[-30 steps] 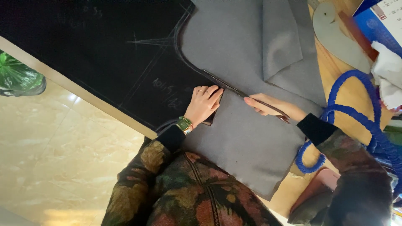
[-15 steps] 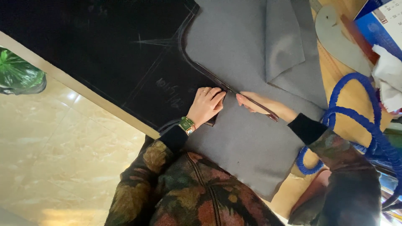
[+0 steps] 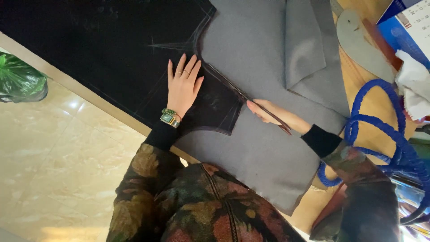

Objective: A person cuts out a garment pattern piece from dark fabric using tailor's scissors and then marks additional lines on the fabric using a ruler and white chalk.

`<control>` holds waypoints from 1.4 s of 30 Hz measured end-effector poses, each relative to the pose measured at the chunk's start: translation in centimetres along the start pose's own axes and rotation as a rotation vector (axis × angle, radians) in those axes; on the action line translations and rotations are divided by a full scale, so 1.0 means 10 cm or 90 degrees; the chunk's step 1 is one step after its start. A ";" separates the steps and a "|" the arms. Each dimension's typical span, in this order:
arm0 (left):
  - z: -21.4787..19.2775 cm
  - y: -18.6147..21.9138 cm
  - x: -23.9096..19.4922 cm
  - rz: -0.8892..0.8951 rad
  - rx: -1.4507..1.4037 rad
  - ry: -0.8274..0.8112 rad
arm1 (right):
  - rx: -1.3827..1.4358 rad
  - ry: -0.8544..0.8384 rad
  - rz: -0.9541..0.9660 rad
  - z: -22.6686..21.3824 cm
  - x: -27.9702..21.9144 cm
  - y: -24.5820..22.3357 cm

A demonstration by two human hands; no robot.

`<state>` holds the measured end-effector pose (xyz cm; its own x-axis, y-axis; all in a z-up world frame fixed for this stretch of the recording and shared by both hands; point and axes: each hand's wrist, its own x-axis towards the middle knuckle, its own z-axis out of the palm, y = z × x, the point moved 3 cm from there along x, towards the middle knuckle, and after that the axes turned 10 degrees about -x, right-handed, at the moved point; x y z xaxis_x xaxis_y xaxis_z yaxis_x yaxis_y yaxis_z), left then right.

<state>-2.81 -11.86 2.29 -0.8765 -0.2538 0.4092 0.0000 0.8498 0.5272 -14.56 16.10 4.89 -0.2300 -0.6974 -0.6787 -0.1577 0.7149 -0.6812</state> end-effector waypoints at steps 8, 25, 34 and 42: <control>0.12 -0.12 -0.05 -0.014 0.002 -0.015 | -0.010 0.055 0.037 0.09 0.11 -0.19; 0.04 -0.59 0.34 0.098 -0.022 -0.055 | -0.040 0.135 0.128 0.28 0.06 -0.56; 0.03 -0.71 0.42 0.111 -0.058 -0.094 | -0.026 0.142 0.171 0.42 0.13 -0.54; -0.02 -0.72 0.44 0.114 -0.074 -0.104 | -0.007 0.163 0.168 0.59 0.27 0.04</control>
<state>-6.61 -19.18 0.43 -0.9239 -0.0186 0.3823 0.2085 0.8131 0.5436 -9.62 14.23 1.15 -0.4964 -0.4544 -0.7397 -0.0707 0.8704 -0.4873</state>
